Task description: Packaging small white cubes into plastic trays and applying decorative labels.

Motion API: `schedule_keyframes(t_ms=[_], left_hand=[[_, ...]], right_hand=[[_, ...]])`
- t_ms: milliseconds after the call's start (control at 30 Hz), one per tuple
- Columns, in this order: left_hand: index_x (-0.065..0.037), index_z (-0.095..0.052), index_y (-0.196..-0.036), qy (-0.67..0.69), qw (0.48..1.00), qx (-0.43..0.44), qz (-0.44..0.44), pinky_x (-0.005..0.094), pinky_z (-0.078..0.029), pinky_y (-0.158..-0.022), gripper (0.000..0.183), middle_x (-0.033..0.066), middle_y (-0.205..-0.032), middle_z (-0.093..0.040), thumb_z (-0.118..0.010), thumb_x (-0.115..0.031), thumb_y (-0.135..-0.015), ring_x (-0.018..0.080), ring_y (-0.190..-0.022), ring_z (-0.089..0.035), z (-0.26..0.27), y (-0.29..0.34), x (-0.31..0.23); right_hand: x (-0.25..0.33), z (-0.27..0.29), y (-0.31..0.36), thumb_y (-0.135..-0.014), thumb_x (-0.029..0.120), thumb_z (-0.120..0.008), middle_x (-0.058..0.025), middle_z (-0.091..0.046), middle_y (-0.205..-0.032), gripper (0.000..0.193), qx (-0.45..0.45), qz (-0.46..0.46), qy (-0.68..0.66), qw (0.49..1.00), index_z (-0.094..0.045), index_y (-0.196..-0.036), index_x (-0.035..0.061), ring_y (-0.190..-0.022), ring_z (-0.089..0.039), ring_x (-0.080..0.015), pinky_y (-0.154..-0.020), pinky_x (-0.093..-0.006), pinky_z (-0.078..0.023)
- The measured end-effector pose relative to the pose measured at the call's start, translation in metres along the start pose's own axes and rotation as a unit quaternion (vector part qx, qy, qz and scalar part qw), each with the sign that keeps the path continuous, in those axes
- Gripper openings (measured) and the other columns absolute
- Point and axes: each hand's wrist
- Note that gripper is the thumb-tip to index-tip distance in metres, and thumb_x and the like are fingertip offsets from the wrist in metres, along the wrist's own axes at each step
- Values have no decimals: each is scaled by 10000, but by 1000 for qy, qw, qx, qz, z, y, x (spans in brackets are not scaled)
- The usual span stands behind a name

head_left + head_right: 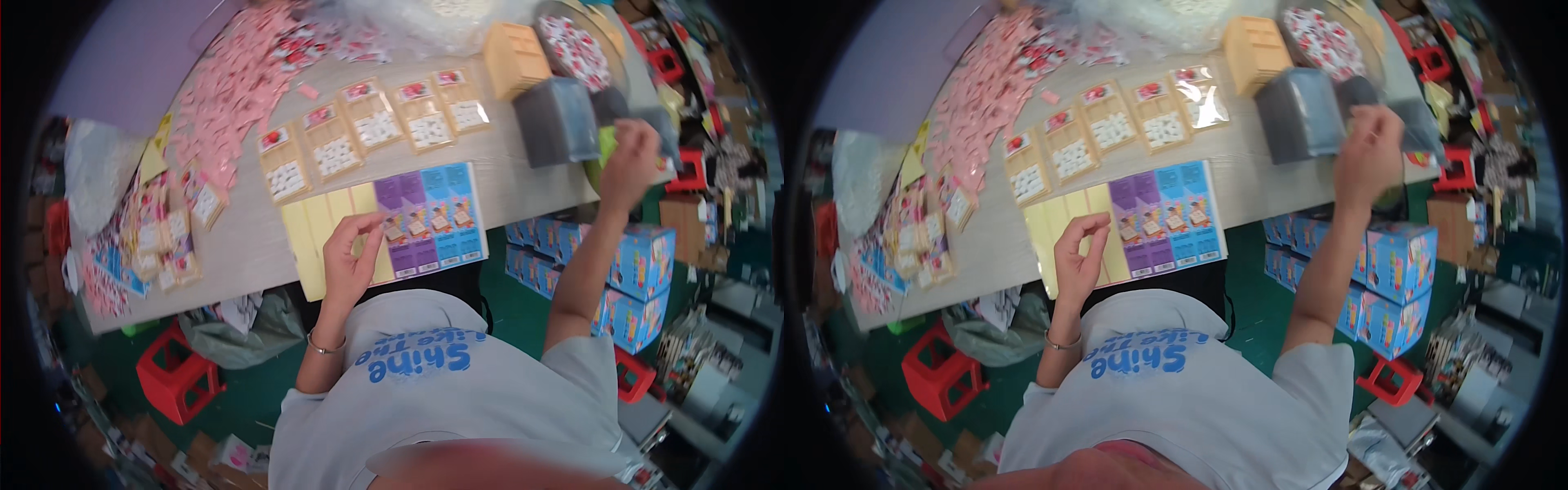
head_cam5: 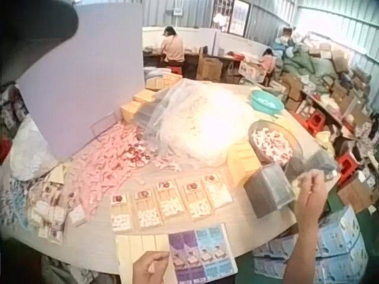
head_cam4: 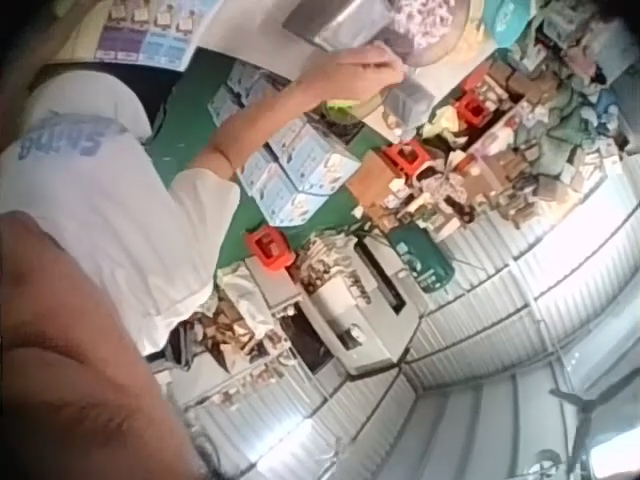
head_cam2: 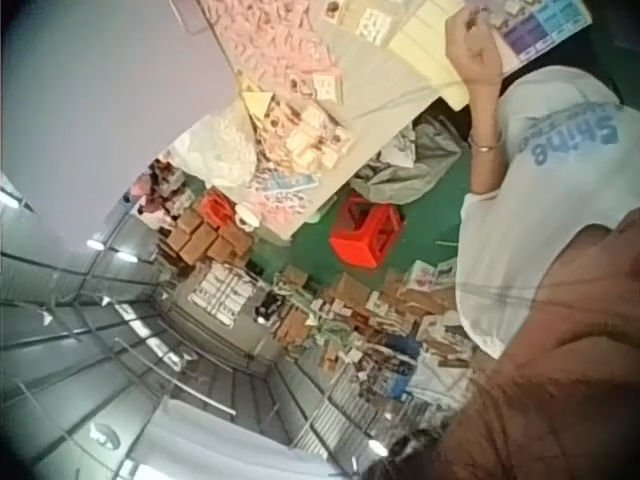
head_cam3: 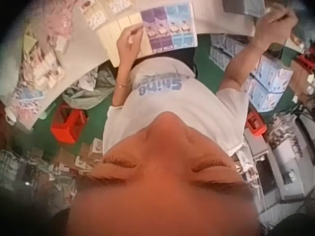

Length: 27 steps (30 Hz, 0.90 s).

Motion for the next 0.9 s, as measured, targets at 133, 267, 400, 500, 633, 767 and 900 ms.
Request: schedule_keyframes(t_ms=[133, 267, 400, 500, 633, 767, 900], left_hand=[[-1, -592, -1358, 171, 980, -89, -37, 312, -529, -899, 407, 115, -1109, -714, -680, -45, -963, 163, -1059, -674, -9, -19, -25], [1, -522, -1414, 277, 959, -50, 33, 274, -545, -799, 483, 99, -1047, -714, -685, -36, -961, 128, -934, -685, 21, -36, -19], [6, -540, -1373, 189, 964, -155, 102, 205, -496, -615, 450, 38, -865, -688, -704, -52, -958, 60, -702, -635, 65, -55, 18], [35, -563, -1318, 48, 959, -263, 91, 267, -504, -568, 387, 74, -849, -693, -682, -117, -983, 126, -623, -652, 94, -69, 36], [13, -557, -1344, -203, 930, -280, 123, 302, -534, -608, 394, 73, -870, -671, -664, -131, -993, 159, -662, -653, 111, -81, 50], [-19, -565, -1363, -411, 852, -286, 152, 469, -516, -845, 479, 163, -1186, -641, -704, -179, -933, 301, -1038, -642, 102, -84, 57], [-61, -518, -1454, -491, 842, -222, -19, 551, -367, -1116, 618, 150, -1551, -459, -718, -287, -914, 347, -1401, -446, 102, -92, 80]], right_hand=[[92, -16, 71, -1084, 119, -396, -78, -623, -880, 219, 246, -14, -435, 866, -560, -987, 12, -742, -559, -134, -706, -270, -474], [138, -94, 142, -1088, 133, -414, -46, -604, -827, 200, 521, -148, -549, 636, -553, -984, 34, -695, -572, -116, -658, -265, -479], [178, -162, 157, -1081, 165, -475, -12, -605, -783, 171, 560, -225, -533, 593, -572, -1020, 38, -656, -562, -98, -618, -268, -477], [211, -207, 161, -1039, 218, -593, 2, -612, -756, 192, 568, -147, -496, 640, -597, -1046, 26, -634, -568, -85, -583, -269, -478], [241, -235, 171, -942, 215, -692, -83, -658, -786, 243, 531, 27, -248, 810, -630, -1060, 12, -658, -664, -208, -614, -365, -534], [252, -225, 183, -906, 205, -707, -144, -681, -860, 231, 440, 139, -97, 882, -672, -1065, 41, -722, -696, -327, -662, -452, -557], [227, -184, 172, -889, 202, -738, -119, -676, -882, 236, 399, 120, -161, 895, -693, -1070, 58, -732, -688, -301, -661, -433, -552]])
Point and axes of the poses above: each hand's wrist, its own y-axis away from the middle knuckle, its own z-axis out of the back of the hand, x = y × z
